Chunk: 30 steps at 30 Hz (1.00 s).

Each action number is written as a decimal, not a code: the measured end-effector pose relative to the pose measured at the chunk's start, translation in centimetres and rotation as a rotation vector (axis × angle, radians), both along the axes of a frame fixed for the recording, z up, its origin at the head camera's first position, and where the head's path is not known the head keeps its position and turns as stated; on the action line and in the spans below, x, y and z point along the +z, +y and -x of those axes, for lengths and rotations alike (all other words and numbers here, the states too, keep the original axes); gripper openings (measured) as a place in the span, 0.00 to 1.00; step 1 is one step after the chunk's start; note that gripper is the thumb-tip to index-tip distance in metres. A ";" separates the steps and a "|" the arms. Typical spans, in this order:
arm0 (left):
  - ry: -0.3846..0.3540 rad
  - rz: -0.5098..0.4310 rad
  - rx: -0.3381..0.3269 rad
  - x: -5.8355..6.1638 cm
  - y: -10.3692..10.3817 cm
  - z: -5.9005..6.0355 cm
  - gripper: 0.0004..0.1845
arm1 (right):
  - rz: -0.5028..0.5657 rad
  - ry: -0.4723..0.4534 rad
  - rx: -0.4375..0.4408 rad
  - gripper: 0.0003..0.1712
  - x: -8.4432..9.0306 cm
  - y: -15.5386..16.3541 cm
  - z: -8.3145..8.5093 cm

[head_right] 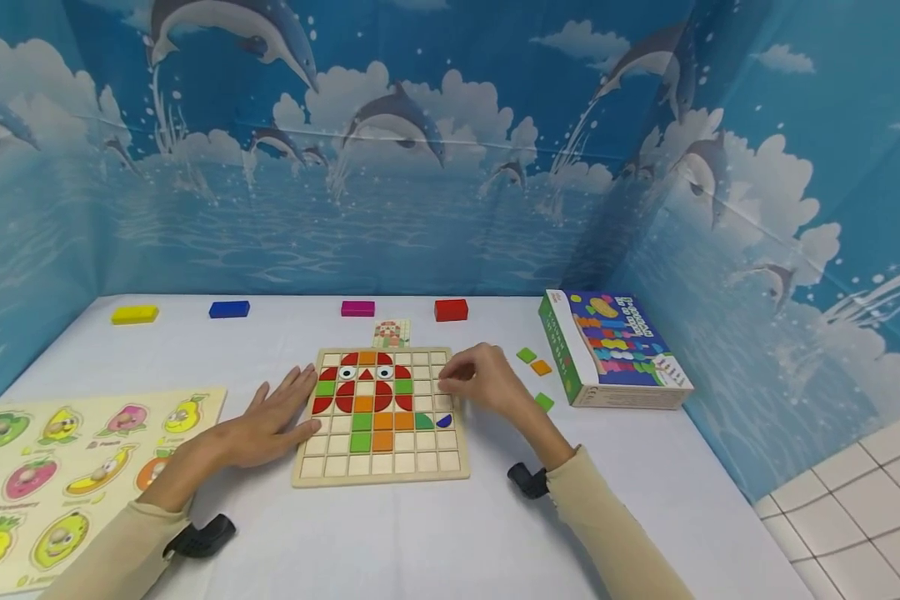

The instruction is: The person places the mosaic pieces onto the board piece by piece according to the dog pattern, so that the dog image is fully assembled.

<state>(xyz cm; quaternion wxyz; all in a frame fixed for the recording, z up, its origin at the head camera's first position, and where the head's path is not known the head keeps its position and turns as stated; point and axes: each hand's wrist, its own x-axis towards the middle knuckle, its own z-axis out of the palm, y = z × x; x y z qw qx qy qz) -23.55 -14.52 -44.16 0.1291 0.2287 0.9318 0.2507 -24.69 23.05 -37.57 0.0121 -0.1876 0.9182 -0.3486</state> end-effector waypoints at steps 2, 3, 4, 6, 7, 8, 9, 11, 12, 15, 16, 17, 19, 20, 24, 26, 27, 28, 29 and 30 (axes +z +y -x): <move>0.002 -0.001 0.000 0.0 0.0 0.0 0.48 | -0.002 0.022 -0.128 0.08 -0.3 2.0 0.8; 0.003 -0.002 0.000 -0.1 0.0 0.0 0.48 | -0.001 0.015 -0.199 0.09 -0.5 3.0 1.1; 0.002 -0.005 0.000 -0.1 0.0 0.0 0.48 | -0.001 0.004 -0.268 0.10 -0.6 3.9 1.3; 0.001 -0.007 -0.001 -0.1 0.1 -0.1 0.48 | 0.007 -0.037 -0.374 0.14 -1.0 5.4 1.5; 0.000 -0.008 -0.001 -0.1 0.1 -0.1 0.48 | 0.007 -0.060 -0.405 0.16 -1.1 6.0 1.6; -0.002 -0.009 -0.002 0.0 0.1 -0.1 0.48 | 0.007 -0.087 -0.426 0.17 -1.3 6.5 1.6; -0.004 -0.012 -0.002 0.0 0.1 -0.1 0.48 | 0.007 -0.112 -0.426 0.18 -1.4 6.8 1.6; -0.006 -0.012 -0.001 0.0 0.1 -0.1 0.48 | 0.007 -0.144 -0.409 0.19 -1.6 7.0 1.6; -0.004 -0.011 0.000 0.0 0.1 -0.1 0.48 | 0.007 -0.152 -0.394 0.19 -1.6 6.9 1.5; 0.000 -0.009 0.003 0.0 0.1 -0.2 0.49 | 0.007 -0.136 -0.306 0.18 -1.4 6.1 1.3; 0.000 -0.007 0.004 -0.1 0.0 -0.1 0.49 | 0.009 -0.120 -0.282 0.17 -1.3 5.8 1.3; 0.000 -0.005 0.005 -0.1 0.0 -0.1 0.49 | 0.014 -0.104 -0.255 0.16 -1.3 5.5 1.3; -0.001 -0.005 0.003 -0.1 -0.1 -0.1 0.48 | 0.035 -0.075 -0.216 0.15 -1.2 5.0 1.4; -0.001 -0.006 0.002 -0.1 -0.1 -0.1 0.49 | 0.043 -0.059 -0.209 0.14 -1.3 5.0 1.6; 0.004 -0.010 -0.005 -0.1 -0.1 0.0 0.48 | 0.026 -0.032 -0.215 0.14 -1.6 5.4 2.4; 0.006 -0.013 -0.007 -0.1 -0.1 0.0 0.48 | -0.016 -0.039 -0.216 0.16 -1.7 5.7 2.8; 0.006 -0.013 -0.008 -0.1 -0.1 0.0 0.47 | -0.037 -0.046 -0.215 0.16 -1.8 5.9 3.1; 0.007 -0.012 -0.009 -0.1 -0.1 0.0 0.47 | -0.055 -0.056 -0.216 0.17 -1.8 6.0 3.3; 0.008 -0.012 -0.009 -0.1 -0.1 0.0 0.47 | -0.074 -0.066 -0.221 0.16 -1.8 6.1 3.5; 0.009 -0.011 -0.009 -0.1 -0.1 0.0 0.47 | -0.089 -0.077 -0.219 0.16 -1.8 6.2 3.6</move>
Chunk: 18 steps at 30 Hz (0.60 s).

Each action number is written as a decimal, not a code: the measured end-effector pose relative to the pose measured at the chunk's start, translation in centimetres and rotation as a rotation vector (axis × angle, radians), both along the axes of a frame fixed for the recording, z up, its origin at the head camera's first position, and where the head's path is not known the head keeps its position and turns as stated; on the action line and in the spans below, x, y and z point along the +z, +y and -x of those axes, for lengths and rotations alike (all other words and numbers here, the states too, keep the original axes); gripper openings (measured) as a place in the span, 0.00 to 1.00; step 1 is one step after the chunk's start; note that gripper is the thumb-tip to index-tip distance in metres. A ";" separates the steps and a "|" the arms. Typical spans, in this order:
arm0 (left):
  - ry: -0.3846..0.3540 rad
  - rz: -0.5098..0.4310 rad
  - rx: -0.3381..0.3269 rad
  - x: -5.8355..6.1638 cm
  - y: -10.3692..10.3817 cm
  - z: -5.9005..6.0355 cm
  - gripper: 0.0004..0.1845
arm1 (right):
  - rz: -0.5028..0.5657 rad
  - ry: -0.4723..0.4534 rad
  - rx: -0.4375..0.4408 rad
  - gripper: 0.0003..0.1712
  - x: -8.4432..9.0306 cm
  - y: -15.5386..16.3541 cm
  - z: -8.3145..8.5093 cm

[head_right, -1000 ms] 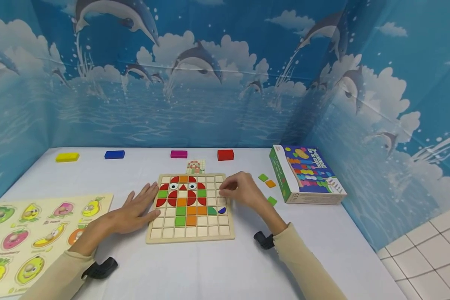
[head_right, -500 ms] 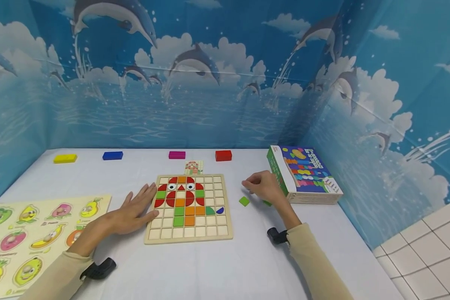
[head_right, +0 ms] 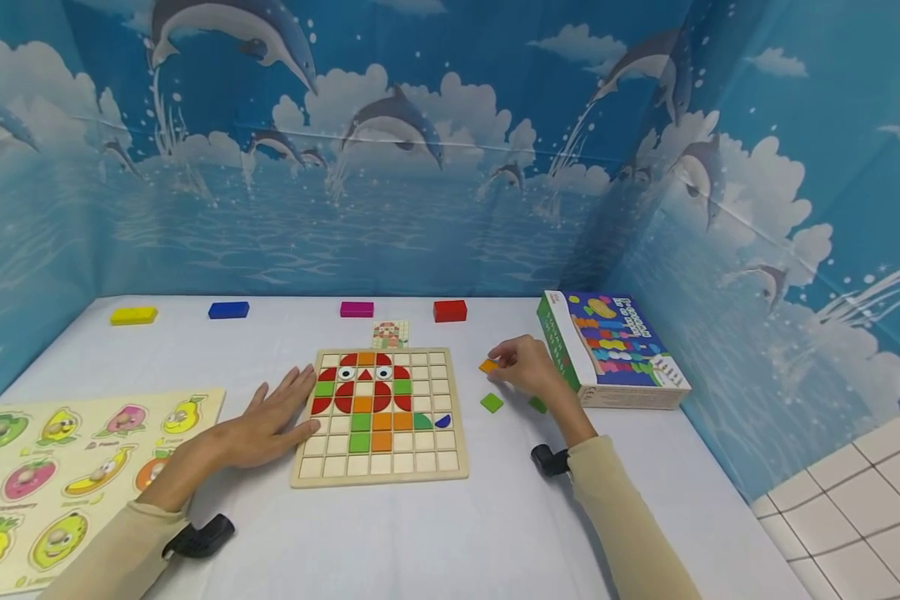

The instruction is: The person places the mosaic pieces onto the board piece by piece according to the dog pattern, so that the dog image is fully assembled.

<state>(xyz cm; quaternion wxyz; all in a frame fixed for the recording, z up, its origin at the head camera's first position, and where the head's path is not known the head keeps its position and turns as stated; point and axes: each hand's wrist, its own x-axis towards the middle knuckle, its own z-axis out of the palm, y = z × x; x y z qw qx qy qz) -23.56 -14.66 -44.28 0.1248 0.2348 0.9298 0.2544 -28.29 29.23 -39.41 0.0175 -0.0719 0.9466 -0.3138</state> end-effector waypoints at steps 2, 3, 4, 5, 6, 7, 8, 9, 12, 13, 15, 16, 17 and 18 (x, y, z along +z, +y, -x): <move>0.002 0.000 0.000 0.0 0.0 0.0 0.47 | -0.022 -0.020 0.004 0.14 0.0 0.0 0.2; 0.002 0.000 0.000 0.0 0.0 0.0 0.47 | -0.028 -0.031 0.003 0.13 0.1 0.0 0.3; 0.001 -0.001 0.001 0.0 0.0 0.0 0.47 | -0.032 -0.043 0.003 0.12 0.1 0.0 0.3; -0.001 -0.001 0.002 0.0 0.0 -0.1 0.47 | -0.036 -0.055 0.004 0.12 0.1 -0.1 0.3; -0.001 -0.001 0.002 0.0 0.0 -0.1 0.47 | -0.036 -0.066 0.007 0.11 0.2 -0.2 0.3; -0.002 -0.001 0.002 0.0 0.0 -0.1 0.47 | -0.038 -0.075 0.006 0.11 0.2 -0.2 0.3; -0.003 -0.002 0.002 0.0 0.0 -0.1 0.47 | -0.042 -0.082 0.006 0.11 0.2 -0.3 0.3; -0.004 -0.001 0.002 0.1 0.0 -0.1 0.47 | -0.041 -0.089 0.001 0.11 0.1 -0.3 0.3; -0.005 -0.004 0.002 0.1 0.1 -0.2 0.48 | -0.046 -0.087 -0.004 0.11 0.0 -0.4 0.3; -0.005 -0.005 0.003 0.1 0.1 -0.2 0.48 | -0.046 -0.082 -0.004 0.11 0.0 -0.5 0.3; -0.006 -0.005 0.005 0.2 0.1 -0.2 0.48 | -0.046 -0.064 0.003 0.10 0.0 -0.5 0.3; -0.006 -0.005 0.005 0.2 0.1 -0.2 0.48 | -0.046 -0.049 0.013 0.10 0.0 -0.5 0.3; -0.005 -0.005 0.005 0.2 0.1 -0.2 0.48 | -0.046 -0.034 0.025 0.09 0.0 -0.5 0.2; -0.004 -0.003 0.005 0.2 0.1 -0.1 0.48 | -0.045 -0.021 0.038 0.08 0.1 -0.5 0.2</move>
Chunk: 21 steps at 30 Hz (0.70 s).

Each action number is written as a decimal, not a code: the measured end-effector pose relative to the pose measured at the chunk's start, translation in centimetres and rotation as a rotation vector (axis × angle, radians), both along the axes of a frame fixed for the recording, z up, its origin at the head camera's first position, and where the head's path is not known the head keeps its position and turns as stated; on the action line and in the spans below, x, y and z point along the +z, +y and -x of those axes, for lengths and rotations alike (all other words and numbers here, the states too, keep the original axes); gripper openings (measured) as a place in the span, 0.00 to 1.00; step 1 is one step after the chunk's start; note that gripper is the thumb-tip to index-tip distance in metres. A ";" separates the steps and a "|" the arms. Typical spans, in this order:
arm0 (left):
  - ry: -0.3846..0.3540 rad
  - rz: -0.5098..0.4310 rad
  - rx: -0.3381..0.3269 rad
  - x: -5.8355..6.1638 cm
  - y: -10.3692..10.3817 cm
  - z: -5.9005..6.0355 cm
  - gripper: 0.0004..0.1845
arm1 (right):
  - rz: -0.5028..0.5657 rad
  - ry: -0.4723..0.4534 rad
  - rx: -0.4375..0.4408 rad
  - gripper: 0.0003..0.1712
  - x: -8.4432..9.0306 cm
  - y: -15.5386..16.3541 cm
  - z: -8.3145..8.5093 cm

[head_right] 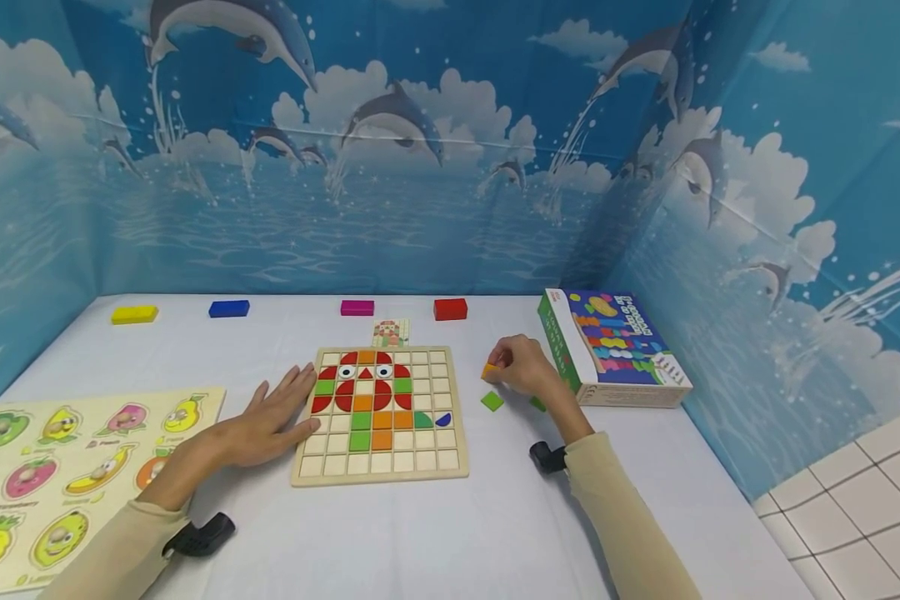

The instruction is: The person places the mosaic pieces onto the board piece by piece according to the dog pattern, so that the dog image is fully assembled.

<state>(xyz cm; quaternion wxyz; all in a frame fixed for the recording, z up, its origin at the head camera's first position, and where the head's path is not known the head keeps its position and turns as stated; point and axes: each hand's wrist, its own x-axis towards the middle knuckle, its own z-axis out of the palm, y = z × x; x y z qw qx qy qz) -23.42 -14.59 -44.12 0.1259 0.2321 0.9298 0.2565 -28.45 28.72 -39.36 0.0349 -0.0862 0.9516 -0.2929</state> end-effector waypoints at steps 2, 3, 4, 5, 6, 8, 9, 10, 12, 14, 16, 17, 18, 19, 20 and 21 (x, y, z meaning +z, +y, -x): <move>0.001 0.001 -0.003 0.0 0.0 0.0 0.47 | 0.000 0.026 0.027 0.05 0.3 -0.1 -0.2; 0.001 0.001 -0.003 0.0 0.0 0.0 0.47 | 0.002 0.035 0.038 0.04 0.5 -0.2 -0.4; 0.000 0.001 -0.005 -0.1 0.0 0.0 0.47 | 0.007 0.043 0.049 0.02 0.8 -0.3 -0.6; -0.001 0.001 -0.006 -0.1 0.0 0.0 0.47 | 0.016 0.044 0.061 0.02 1.0 -0.5 -0.8; -0.002 0.001 -0.006 -0.1 0.0 0.0 0.48 | 0.033 0.037 0.077 0.02 1.4 -0.7 -1.1; -0.004 0.001 -0.006 -0.1 0.0 0.0 0.48 | 0.086 0.014 0.121 0.04 1.9 -1.4 -1.7; -0.004 0.002 -0.005 -0.1 0.0 0.0 0.48 | 0.115 -0.002 0.146 0.04 2.2 -1.9 -2.1; -0.005 0.003 -0.004 -0.1 0.1 0.0 0.48 | 0.142 -0.020 0.182 0.05 2.5 -2.5 -2.5; -0.005 0.007 0.001 0.0 0.0 0.0 0.48 | 0.200 -0.071 0.252 0.05 2.8 -4.0 -3.2; -0.008 0.009 0.005 0.0 0.0 0.0 0.49 | 0.232 -0.114 0.314 0.05 2.7 -5.6 -4.0; -0.010 0.009 0.008 0.0 0.0 0.0 0.49 | 0.240 -0.135 0.359 0.04 2.6 -7.2 -4.7; -0.011 0.010 0.009 0.0 0.0 0.0 0.49 | 0.241 -0.138 0.377 0.04 2.4 -7.8 -5.0; -0.010 0.008 0.009 0.0 0.0 0.0 0.49 | 0.231 -0.130 0.392 0.03 2.3 -8.4 -5.3; -0.010 0.006 0.007 0.0 0.0 0.0 0.49 | 0.221 -0.116 0.406 0.03 2.1 -8.8 -5.5; -0.010 0.006 0.004 0.0 0.0 0.0 0.49 | 0.208 -0.098 0.417 0.02 2.0 -9.2 -5.8; -0.007 0.005 0.001 0.0 0.0 0.0 0.49 | 0.198 -0.074 0.425 0.02 1.8 -9.4 -6.0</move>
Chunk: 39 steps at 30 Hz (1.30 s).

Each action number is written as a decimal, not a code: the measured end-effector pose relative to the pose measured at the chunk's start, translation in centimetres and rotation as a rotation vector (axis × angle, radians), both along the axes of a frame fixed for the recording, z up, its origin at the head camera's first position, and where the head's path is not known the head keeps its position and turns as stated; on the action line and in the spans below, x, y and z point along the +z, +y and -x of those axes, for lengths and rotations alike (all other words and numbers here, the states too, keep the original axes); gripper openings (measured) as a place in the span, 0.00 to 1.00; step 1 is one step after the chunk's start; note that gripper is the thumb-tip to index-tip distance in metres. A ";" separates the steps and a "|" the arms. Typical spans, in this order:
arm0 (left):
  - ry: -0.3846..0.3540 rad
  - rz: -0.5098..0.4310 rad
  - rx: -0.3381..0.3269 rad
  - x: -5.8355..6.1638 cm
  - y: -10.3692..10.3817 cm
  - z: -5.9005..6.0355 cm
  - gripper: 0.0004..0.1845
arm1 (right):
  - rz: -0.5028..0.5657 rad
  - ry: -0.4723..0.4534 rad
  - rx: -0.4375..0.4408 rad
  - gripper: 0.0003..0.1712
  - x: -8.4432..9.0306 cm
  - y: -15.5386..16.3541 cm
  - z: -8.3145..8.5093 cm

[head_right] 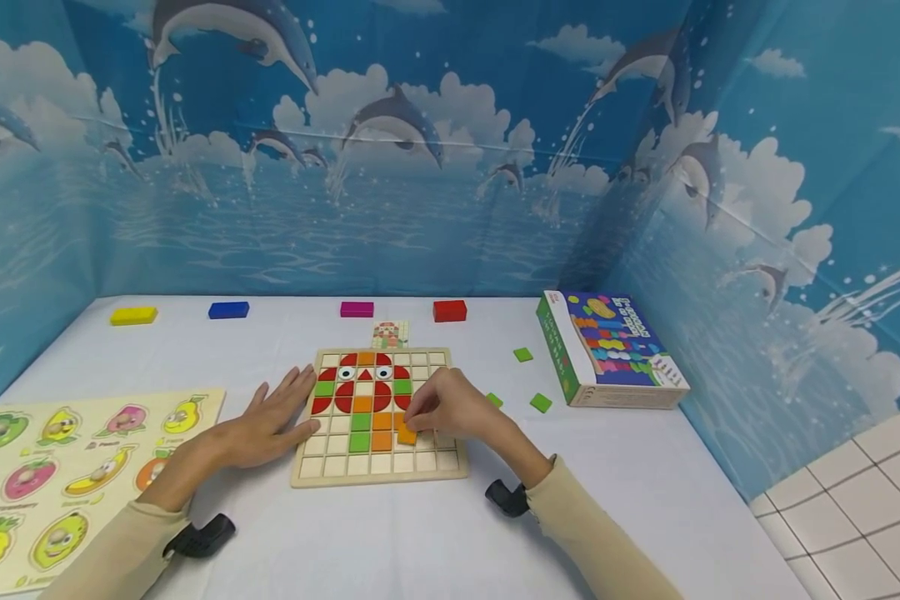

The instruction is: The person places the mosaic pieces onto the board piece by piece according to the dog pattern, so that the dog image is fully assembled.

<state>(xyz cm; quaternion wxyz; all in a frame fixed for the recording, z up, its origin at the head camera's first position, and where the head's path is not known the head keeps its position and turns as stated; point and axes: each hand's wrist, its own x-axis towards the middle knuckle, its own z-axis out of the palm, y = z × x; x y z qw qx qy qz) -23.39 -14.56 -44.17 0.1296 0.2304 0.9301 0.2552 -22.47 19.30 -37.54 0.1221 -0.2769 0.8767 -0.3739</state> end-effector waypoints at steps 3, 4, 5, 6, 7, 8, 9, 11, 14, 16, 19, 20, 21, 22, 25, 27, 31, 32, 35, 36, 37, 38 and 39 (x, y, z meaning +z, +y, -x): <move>0.012 -0.005 -0.007 -0.1 0.1 0.0 0.48 | -0.014 0.059 0.017 0.02 -0.4 -0.5 -0.5; 0.016 -0.005 -0.009 -0.1 0.1 -0.1 0.48 | -0.017 0.073 0.020 0.02 -0.5 -0.6 -0.7; 0.020 -0.007 -0.011 -0.1 0.1 -0.1 0.47 | -0.020 0.086 0.022 0.02 -0.6 -0.7 -0.8; 0.024 -0.009 -0.012 -0.1 0.1 -0.1 0.47 | -0.023 0.097 0.023 0.02 -0.7 -0.7 -0.9; 0.027 -0.010 -0.013 -0.2 0.1 -0.1 0.47 | -0.030 0.107 0.022 0.02 -0.8 -0.8 -1.0; 0.030 -0.010 -0.014 -0.2 0.1 -0.1 0.47 | -0.035 0.118 0.021 0.02 -0.8 -0.9 -1.0; 0.032 -0.011 -0.015 -0.2 0.1 -0.2 0.46 | -0.037 0.126 0.015 0.02 -0.9 -0.9 -1.1; 0.030 -0.012 -0.014 -0.2 0.1 -0.2 0.47 | -0.038 0.143 0.005 0.03 -0.9 -1.0 -1.1; 0.027 -0.013 -0.012 -0.1 0.1 -0.2 0.47 | -0.028 0.147 0.003 0.04 -1.0 -1.1 -1.2; 0.020 -0.011 -0.007 -0.1 0.1 -0.3 0.48 | -0.022 0.142 0.014 0.04 -1.1 -1.1 -1.1; 0.014 -0.010 -0.005 -0.1 0.0 -0.3 0.48 | -0.019 0.135 0.036 0.04 -1.1 -1.0 -1.0; 0.014 -0.010 -0.004 -0.1 0.0 -0.3 0.48 | -0.018 0.135 0.042 0.04 -1.0 -0.9 -0.9; 0.012 -0.006 -0.002 -0.1 0.0 -0.3 0.48 | -0.017 0.132 0.046 0.03 -0.8 -0.7 -0.7; 0.013 -0.006 -0.002 0.0 0.0 -0.3 0.48 | -0.015 0.129 0.044 0.03 -0.6 -0.4 -0.6; 0.015 -0.009 -0.001 0.1 0.0 -0.2 0.47 | -0.013 0.123 0.018 0.02 0.2 1.1 0.3; 0.015 -0.009 0.000 0.1 0.0 -0.2 0.47 | -0.020 0.121 -0.019 0.04 0.6 2.6 1.0; 0.020 -0.014 -0.002 0.2 0.1 -0.3 0.47 | -0.056 0.081 -0.115 0.08 0.8 5.9 2.3; 0.020 -0.015 -0.003 0.2 0.1 -0.3 0.47 | -0.072 0.065 -0.136 0.09 0.7 6.7 2.6; 0.022 -0.020 -0.007 0.0 0.1 -0.2 0.47 | -0.117 0.015 -0.172 0.11 0.2 8.6 3.2; 0.023 -0.022 -0.008 0.0 0.1 -0.2 0.47 | -0.126 0.007 -0.173 0.12 0.0 9.1 3.3; 0.024 -0.023 -0.008 0.0 0.1 -0.2 0.47 | -0.136 0.004 -0.173 0.12 -0.2 9.5 3.5; 0.025 -0.023 -0.007 0.0 0.1 -0.2 0.47 | -0.142 0.002 -0.170 0.13 -0.4 9.8 3.6; 0.025 -0.022 -0.006 0.0 0.1 -0.2 0.47 | -0.144 -0.002 -0.167 0.13 -0.5 10.1 3.7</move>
